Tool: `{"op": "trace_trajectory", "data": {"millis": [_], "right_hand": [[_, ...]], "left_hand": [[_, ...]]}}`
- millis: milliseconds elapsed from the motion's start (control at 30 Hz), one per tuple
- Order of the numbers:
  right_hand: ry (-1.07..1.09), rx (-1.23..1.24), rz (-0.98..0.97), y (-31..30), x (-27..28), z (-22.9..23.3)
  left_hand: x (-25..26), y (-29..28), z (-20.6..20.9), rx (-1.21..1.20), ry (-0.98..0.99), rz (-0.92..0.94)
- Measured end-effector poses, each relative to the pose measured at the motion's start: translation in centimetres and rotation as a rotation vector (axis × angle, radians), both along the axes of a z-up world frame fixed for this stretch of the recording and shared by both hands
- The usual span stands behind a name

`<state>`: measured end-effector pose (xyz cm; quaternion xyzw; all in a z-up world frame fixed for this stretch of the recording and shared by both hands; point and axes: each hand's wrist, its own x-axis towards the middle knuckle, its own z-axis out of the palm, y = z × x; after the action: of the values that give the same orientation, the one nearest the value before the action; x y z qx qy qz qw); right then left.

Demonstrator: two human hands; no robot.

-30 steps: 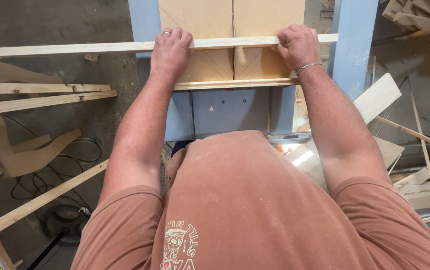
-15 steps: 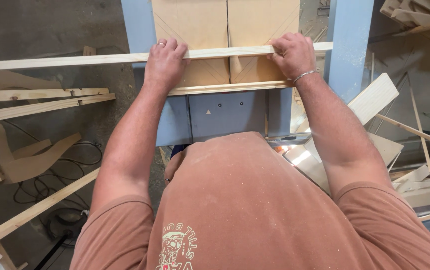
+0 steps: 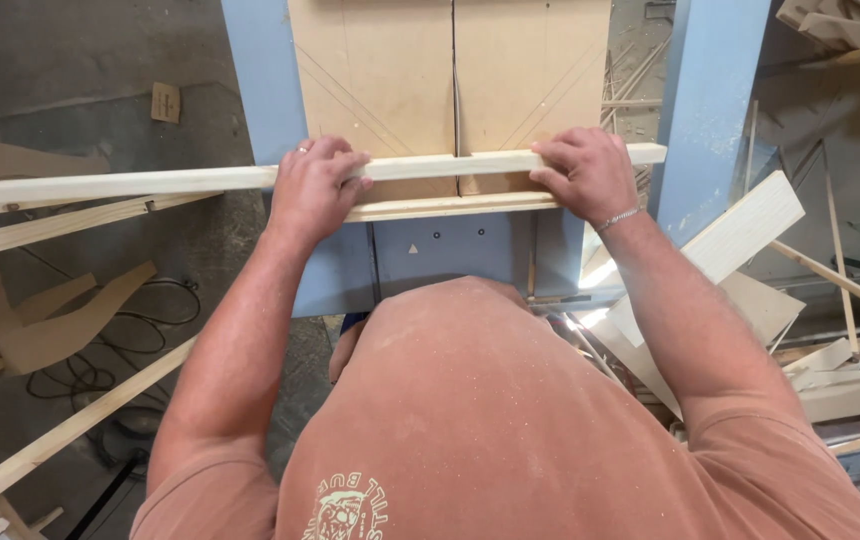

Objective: Cutting wooden slats using a table saw and a crosscut sled

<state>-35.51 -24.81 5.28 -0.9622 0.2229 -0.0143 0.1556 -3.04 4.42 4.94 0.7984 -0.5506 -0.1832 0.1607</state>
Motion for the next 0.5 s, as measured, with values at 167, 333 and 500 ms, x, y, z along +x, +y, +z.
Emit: {"op": "trace_trajectory", "data": {"millis": [167, 333, 500], "right_hand": [[-0.029, 0.038, 0.001, 0.41, -0.49, -0.3], [-0.035, 0.051, -0.001, 0.59, -0.1, 0.24], [0.003, 0.07, -0.013, 0.5, -0.11, -0.03]], "left_hand": [[-0.36, 0.6, 0.36, -0.002, -0.015, 0.015], [-0.69, 0.77, 0.06, 0.02, -0.021, 0.062], [-0.64, 0.42, 0.65, 0.076, 0.034, 0.087]]}}
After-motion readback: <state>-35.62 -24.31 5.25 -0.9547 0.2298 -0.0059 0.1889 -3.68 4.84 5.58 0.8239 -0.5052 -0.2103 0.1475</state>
